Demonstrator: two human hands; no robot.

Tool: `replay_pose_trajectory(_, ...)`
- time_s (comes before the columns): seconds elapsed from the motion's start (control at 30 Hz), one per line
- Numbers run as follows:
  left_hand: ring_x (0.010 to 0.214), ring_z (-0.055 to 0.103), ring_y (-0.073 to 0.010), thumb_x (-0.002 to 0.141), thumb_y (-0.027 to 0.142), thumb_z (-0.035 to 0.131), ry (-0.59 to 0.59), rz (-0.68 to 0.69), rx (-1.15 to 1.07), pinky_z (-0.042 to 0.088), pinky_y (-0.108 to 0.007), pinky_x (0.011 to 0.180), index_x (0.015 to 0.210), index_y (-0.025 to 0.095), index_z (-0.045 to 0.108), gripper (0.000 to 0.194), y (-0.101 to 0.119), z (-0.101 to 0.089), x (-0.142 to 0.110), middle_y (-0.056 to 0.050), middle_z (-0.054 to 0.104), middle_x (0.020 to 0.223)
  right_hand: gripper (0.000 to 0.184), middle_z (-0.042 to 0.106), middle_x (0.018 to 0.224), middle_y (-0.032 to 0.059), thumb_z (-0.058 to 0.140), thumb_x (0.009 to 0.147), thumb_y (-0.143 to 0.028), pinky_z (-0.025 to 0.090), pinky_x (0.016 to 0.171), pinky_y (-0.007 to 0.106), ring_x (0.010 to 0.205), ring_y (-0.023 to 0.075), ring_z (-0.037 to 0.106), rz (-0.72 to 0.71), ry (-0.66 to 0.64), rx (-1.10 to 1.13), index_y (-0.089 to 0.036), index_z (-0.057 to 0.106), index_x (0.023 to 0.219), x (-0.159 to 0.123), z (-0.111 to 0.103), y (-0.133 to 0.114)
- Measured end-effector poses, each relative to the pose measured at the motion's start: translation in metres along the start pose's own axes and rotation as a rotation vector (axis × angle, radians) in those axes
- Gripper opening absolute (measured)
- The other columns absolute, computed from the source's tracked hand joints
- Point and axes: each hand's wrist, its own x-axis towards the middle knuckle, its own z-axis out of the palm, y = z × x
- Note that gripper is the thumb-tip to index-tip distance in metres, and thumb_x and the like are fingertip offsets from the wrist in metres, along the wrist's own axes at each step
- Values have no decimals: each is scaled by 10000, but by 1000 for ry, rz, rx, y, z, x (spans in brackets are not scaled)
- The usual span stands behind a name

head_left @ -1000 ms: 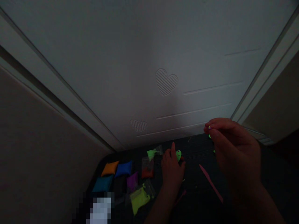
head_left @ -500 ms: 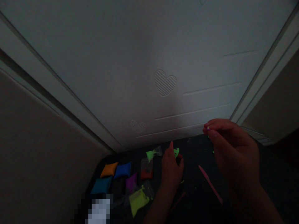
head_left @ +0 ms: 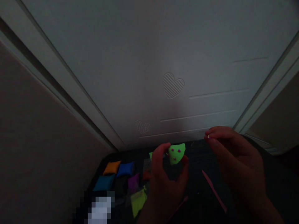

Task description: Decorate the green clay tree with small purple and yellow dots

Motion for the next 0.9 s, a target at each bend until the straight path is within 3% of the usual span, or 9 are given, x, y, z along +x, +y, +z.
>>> replay_pose_trajectory(0.07,1048,488,-201,623,78,642,4,38,22,477,-351,846,1294,207,186,821,5,-5,2,-104,450,1152,89,526,915,-15,554,776,-155,402,778,177,887,82,500,-3,-41,-25,-221,568,833,-2,1,-1)
replay_pose_trajectory(0.27,948,519,-166,598,71,631,49,314,282,473,-289,866,1067,107,512,486,29,-22,17,-101,556,1011,72,522,930,-24,537,789,-176,416,763,134,901,69,509,16,-187,-99,-234,554,828,-9,3,-9)
replay_pose_trajectory(0.43,1016,505,-164,608,26,572,23,319,149,439,-327,923,892,177,535,324,37,-25,18,-53,522,1029,74,519,923,-42,543,782,-194,430,707,107,842,54,529,13,-254,-142,-259,543,818,-15,0,-24)
replay_pose_trajectory(0.53,980,522,-167,627,72,606,79,247,30,436,-372,919,963,206,506,376,35,-21,13,-22,536,982,82,523,917,-48,552,770,-200,431,714,93,828,51,527,1,-274,-189,-267,542,816,-16,-2,-30)
replay_pose_trajectory(0.63,943,524,-174,595,99,663,84,196,-51,431,-396,915,1114,202,448,571,31,-21,9,-23,542,989,100,531,914,-52,562,758,-191,427,707,64,845,49,521,-2,-288,-211,-271,547,816,-17,-5,-34)
replay_pose_trajectory(0.73,1012,491,-191,580,55,654,16,224,-97,391,-414,956,1169,209,427,649,28,-26,7,-26,532,1049,101,531,913,-52,563,758,-193,427,703,57,851,52,518,21,-309,-216,-272,549,820,-18,-9,-35)
replay_pose_trajectory(0.9,1032,488,-196,667,128,597,-141,228,-86,361,-443,976,1164,188,431,527,26,-34,9,-52,550,1036,66,524,933,-51,565,767,-230,434,665,99,835,62,530,104,-340,-225,-271,544,814,-18,-14,-35)
